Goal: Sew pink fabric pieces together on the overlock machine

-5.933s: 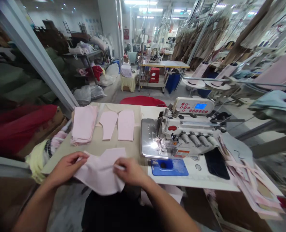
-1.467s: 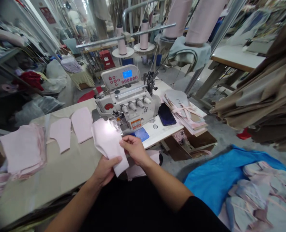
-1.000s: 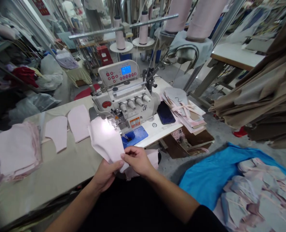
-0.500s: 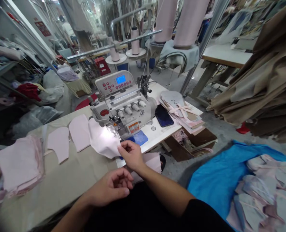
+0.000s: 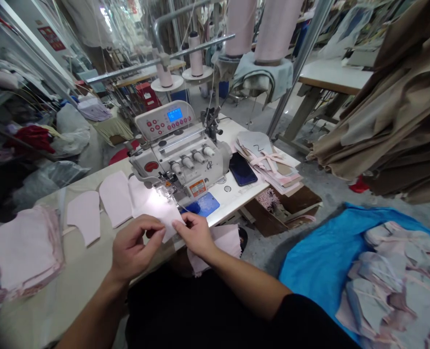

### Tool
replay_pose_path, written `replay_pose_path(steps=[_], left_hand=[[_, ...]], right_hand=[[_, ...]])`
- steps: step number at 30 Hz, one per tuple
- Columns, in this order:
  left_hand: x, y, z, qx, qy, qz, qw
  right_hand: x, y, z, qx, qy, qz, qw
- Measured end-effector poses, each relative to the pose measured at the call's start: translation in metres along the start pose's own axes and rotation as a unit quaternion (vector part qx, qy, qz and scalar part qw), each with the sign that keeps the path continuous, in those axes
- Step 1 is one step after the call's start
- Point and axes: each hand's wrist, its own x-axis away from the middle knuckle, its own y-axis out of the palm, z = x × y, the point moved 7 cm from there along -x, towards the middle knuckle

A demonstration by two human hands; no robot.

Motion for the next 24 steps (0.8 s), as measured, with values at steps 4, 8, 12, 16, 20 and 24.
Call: replay_pose_path(steps=[4,8,12,16,20,24], left_hand=[[-0.008,0.000,-0.002,-0.085,0.036,0.023,0.995],[-0.016,0.003,-0.013,-0.204,0.044,0.032,0.977],[-0.018,0.007,-0.026,-0.289,0.009,0.010,0.957],[-0.017,0.008,-0.034,-0.309,0.005,-0.015,0.951],[-0.025,0.001,-0.046,-0.326,0.001,-0.016,0.945],[-0.039,-0.008,-0.066,-0.333,-0.017,-0.005,0.943]], right_hand=[[0.001,0.000,0.001,0.001,0.011,0.006,1.000],[0.003,0.000,0.004,0.005,0.031,0.014,0.999],[0.004,-0.001,0.006,-0.001,0.048,0.018,0.999],[-0.002,0.001,0.004,0.003,0.041,0.017,0.999],[-0.017,0.000,0.003,0.037,0.020,0.031,0.999],[-0.029,-0.003,0.001,0.084,-0.023,0.045,0.995]])
